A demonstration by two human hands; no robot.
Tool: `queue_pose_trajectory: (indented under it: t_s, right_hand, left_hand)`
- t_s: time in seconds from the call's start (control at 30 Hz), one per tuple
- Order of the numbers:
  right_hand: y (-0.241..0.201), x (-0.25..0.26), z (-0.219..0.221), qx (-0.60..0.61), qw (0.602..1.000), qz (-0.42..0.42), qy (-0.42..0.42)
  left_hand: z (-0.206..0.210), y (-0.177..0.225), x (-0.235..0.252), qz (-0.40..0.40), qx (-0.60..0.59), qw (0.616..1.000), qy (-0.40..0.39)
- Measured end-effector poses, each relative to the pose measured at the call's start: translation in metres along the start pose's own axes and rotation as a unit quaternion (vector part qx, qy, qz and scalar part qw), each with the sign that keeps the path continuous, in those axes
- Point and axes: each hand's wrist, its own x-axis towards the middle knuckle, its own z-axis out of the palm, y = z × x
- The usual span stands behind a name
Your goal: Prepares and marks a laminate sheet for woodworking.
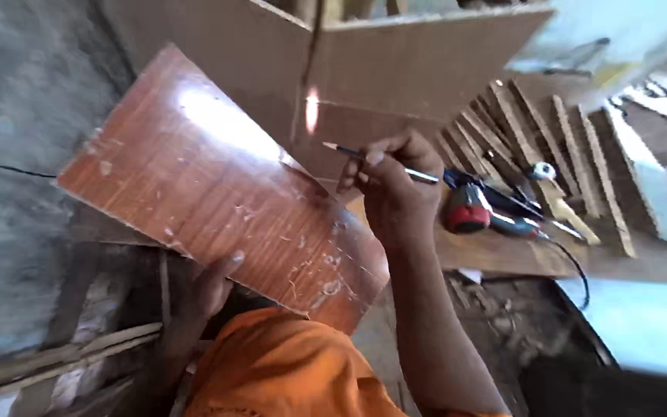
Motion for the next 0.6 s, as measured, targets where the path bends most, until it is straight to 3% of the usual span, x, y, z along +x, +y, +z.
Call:
queue_pose_trajectory:
  t_s: [0.2, 0.33, 0.6]
  right_hand:
    - [-0.036, -0.032, -0.041, 0.074, 0.996, -0.005, 0.050]
    - [-0.055, -0.058, -0.056, 0.061, 0.996, 0.006, 0.058]
    - [-0.039, -0.103, -0.021, -0.053, 0.998, 0.004, -0.025]
  left_hand:
    - [0.014, -0.020, -0.028, 0.010, -0.011, 1.000, 0.012]
    - [0.025, -0.028, -0.050, 0.008, -0.018, 1.000, 0.005]
    - [0.046, -0.028, -0.078, -0.059, 0.013, 0.996, 0.069]
